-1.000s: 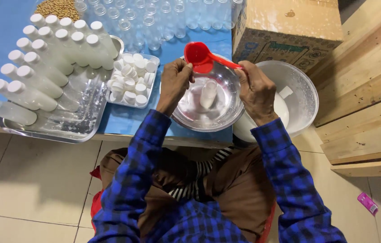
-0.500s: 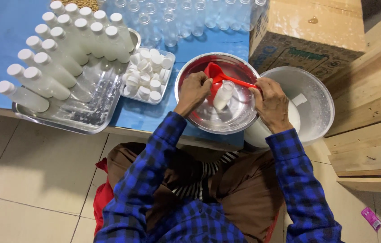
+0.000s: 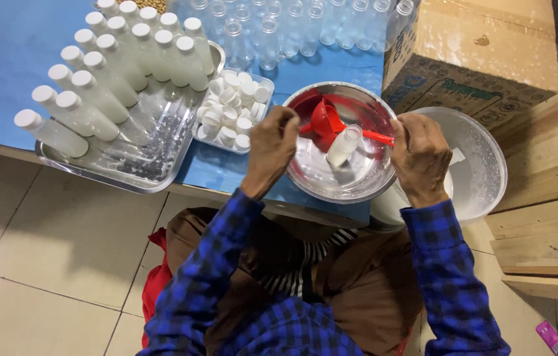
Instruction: The person scoops a white liquid from a large bucket using a red ladle and pours it into small plastic bottles via a red funnel. After filling a bottle, the person removes the funnel, screws on a white cap, and places the bottle on a tray before repeating the process.
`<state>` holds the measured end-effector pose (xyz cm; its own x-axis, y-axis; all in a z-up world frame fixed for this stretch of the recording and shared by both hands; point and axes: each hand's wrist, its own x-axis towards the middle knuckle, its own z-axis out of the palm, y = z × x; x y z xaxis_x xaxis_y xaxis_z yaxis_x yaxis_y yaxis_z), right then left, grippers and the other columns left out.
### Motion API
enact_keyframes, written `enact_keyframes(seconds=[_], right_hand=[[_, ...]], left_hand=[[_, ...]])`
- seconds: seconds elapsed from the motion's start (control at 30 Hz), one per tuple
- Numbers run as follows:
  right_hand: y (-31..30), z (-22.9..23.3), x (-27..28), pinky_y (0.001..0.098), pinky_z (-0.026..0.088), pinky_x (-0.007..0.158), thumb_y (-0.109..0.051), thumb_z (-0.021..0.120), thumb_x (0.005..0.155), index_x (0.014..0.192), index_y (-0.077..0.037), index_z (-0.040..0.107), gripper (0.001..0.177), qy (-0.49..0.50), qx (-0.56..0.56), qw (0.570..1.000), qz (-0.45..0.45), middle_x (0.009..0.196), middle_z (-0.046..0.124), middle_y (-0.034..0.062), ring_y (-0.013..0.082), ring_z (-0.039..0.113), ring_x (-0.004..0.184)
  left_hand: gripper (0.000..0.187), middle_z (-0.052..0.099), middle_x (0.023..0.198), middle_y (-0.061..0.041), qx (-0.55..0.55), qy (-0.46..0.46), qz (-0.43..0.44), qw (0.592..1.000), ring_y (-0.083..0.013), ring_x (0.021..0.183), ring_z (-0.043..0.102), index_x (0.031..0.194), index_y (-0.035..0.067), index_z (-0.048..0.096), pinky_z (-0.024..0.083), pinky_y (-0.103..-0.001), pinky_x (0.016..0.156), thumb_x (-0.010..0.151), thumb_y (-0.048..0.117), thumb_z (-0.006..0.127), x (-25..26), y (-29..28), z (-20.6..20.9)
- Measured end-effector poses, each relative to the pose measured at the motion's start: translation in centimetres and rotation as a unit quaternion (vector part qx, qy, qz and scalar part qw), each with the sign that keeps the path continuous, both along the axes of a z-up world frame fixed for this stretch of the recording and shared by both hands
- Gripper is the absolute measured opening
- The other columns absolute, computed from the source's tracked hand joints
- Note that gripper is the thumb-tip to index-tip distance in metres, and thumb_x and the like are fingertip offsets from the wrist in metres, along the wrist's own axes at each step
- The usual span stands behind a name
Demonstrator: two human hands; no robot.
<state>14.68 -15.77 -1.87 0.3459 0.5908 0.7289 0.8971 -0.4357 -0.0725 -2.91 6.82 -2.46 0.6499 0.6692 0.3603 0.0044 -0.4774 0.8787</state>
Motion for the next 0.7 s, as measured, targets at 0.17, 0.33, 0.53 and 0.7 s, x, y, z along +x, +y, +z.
enact_keyframes(seconds=[0.17,0.33,0.53,0.7], right_hand=[[6.3,0.8,-4.6,0.0339,0.057,0.074,-0.022,0.071,0.106,0.103,-0.017,0.074,0.006,-0.087,0.02,0.994,0.057,0.091,0.071,0.0009,0.0235,0.071,0.084],[14.7,-0.8,-7.7,0.0333,0.056,0.067,-0.021,0.066,0.099,0.101,-0.021,0.068,0.002,-0.079,-0.013,0.988,0.13,0.084,0.066,0.0001,0.025,0.069,0.078],[21.0,-2.9,-6.3,0.0459,0.059,0.076,-0.024,0.067,0.096,0.113,-0.01,0.06,0.023,0.046,-0.165,0.97,0.174,0.101,0.07,0.0142,0.0378,0.073,0.094],[24.2,-7.2,-5.2,0.0395,0.053,0.083,-0.031,0.071,0.091,0.115,-0.019,0.054,0.031,-0.024,-0.24,0.964,0.11,0.105,0.07,0.0065,0.0293,0.071,0.099]], left_hand=[[0.021,0.074,0.091,-0.015,0.183,0.017,0.135,0.974,-0.0393,0.082,0.069,0.118,0.009,0.06,0.052,-0.053,0.077,0.098,0.012,0.055,-2.4,3.5,-1.3],[0.031,0.07,0.093,0.003,0.329,0.057,0.195,0.922,-0.0192,0.099,0.066,0.127,0.016,0.054,0.04,-0.04,0.102,0.097,0.011,0.052,-3.5,5.4,-1.4],[0.045,0.072,0.101,-0.009,0.414,0.067,0.189,0.888,-0.03,0.117,0.061,0.137,0.001,0.048,0.02,-0.063,0.116,0.093,0.0,0.053,-2.7,6.3,-3.8],[0.053,0.076,0.099,-0.003,0.424,0.132,0.204,0.872,-0.0277,0.125,0.06,0.136,0.003,0.056,0.008,-0.068,0.122,0.083,0.007,0.058,-2.3,5.7,-3.8]])
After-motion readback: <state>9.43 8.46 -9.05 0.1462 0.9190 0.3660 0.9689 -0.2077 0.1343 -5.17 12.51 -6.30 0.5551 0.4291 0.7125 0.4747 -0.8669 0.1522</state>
